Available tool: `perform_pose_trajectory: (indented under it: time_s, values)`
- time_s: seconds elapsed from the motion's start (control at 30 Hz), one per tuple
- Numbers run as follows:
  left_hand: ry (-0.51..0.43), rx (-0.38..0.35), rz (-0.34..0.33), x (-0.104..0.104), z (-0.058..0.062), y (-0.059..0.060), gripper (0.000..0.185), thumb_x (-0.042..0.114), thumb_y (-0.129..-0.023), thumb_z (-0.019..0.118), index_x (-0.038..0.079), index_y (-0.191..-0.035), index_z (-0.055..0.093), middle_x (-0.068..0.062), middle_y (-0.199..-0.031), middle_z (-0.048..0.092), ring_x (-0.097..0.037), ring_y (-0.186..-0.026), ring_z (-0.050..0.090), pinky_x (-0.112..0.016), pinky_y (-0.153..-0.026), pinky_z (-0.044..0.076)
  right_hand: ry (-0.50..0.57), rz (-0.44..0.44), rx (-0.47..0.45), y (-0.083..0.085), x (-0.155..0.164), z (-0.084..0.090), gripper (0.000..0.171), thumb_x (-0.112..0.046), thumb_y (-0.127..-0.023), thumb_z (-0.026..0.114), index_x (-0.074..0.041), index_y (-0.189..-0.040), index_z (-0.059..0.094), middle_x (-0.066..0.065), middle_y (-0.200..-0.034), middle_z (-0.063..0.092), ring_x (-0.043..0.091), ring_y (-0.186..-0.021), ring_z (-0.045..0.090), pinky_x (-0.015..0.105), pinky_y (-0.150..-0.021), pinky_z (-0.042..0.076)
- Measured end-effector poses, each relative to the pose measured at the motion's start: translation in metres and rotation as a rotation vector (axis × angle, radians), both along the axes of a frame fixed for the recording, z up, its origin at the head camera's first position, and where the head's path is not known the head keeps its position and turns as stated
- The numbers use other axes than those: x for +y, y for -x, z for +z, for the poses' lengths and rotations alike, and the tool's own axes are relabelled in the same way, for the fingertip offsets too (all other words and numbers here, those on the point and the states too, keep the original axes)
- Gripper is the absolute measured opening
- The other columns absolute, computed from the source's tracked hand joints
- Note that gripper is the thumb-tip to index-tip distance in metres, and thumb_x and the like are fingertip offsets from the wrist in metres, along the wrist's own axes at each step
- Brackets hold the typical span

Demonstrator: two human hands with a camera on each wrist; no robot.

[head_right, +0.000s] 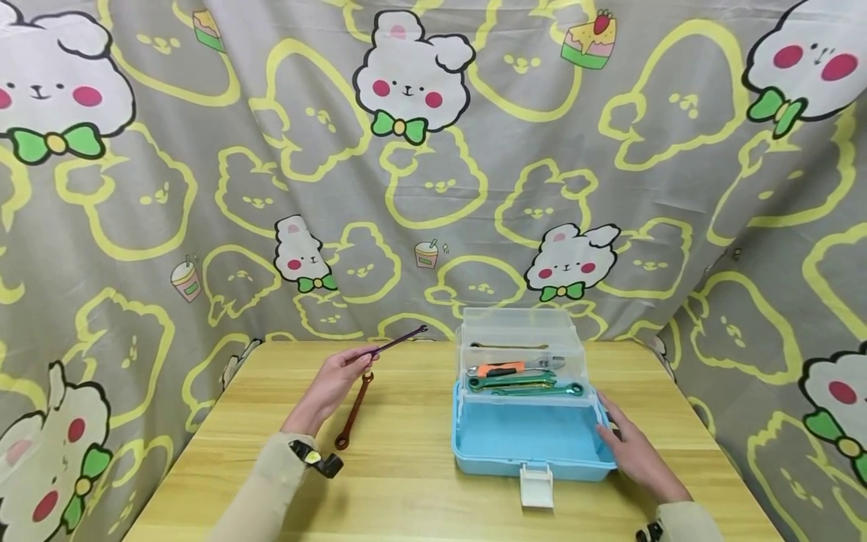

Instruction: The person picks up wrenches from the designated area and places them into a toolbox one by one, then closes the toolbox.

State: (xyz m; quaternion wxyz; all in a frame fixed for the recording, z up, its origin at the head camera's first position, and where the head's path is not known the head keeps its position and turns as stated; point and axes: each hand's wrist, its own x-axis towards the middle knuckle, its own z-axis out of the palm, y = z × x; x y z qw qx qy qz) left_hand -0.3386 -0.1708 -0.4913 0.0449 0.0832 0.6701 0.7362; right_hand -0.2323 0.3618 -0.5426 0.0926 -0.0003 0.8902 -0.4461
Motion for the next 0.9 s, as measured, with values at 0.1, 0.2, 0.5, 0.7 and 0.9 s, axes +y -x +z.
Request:
perform_pose_trajectory:
  time_s: [0.1,0.2,0.5,0.7,0.9]
  values:
    - [-0.006,-0.002,-0.002,0.011,0.003,0.004,0.038,0.006,-0.104,0.06,-0.011,-0.138,0.059,-0.005,-0.111,0.076,-0.003,-0.09,0.067,-0.017,-0.08,0.055,0.003,-0.003,0.002,0.0,0.0,0.001,0.072,-0.028,-0.113,0.042,-0.013,-0.167,-0.003,0.039,-0.165,-0.002,0.067,-0.147,0.006,0.079,-0.114,0.017]
    - [-0.036,0.003,-0.012,0.024,0.006,0.007,0.037,0.004,-0.104,0.06,-0.013,-0.136,0.059,-0.003,-0.107,0.076,-0.004,-0.09,0.068,-0.017,-0.082,0.056,0.001,-0.003,0.009,0.0,-0.001,0.002,0.072,-0.028,-0.113,0.042,-0.013,-0.167,-0.003,0.039,-0.165,-0.002,0.067,-0.146,0.006,0.079,-0.114,0.017]
    - [-0.075,0.046,-0.087,0.058,0.006,0.019,0.035,-0.001,-0.103,0.058,-0.017,-0.134,0.058,-0.001,-0.104,0.074,-0.005,-0.09,0.068,-0.02,-0.085,0.057,0.004,-0.005,-0.01,0.001,0.0,0.0,0.073,-0.028,-0.113,0.043,-0.015,-0.167,-0.004,0.039,-0.165,-0.003,0.066,-0.147,0.005,0.079,-0.114,0.016]
    - [-0.048,0.061,-0.109,0.079,0.005,0.026,0.034,0.002,-0.104,0.059,-0.015,-0.133,0.06,-0.007,-0.108,0.075,-0.005,-0.09,0.068,-0.022,-0.086,0.057,0.001,-0.005,-0.002,0.0,0.0,0.001,0.072,-0.029,-0.113,0.042,-0.014,-0.167,-0.003,0.039,-0.165,-0.002,0.066,-0.147,0.005,0.079,-0.114,0.016]
    - [0.007,0.041,-0.109,0.096,0.007,0.028,0.033,0.005,-0.105,0.059,-0.012,-0.132,0.063,-0.023,-0.119,0.071,-0.006,-0.09,0.068,-0.041,-0.1,0.056,0.006,0.001,0.006,-0.002,0.0,0.001,0.073,-0.029,-0.113,0.044,-0.012,-0.167,-0.001,0.039,-0.165,-0.001,0.066,-0.147,0.005,0.08,-0.114,0.015]
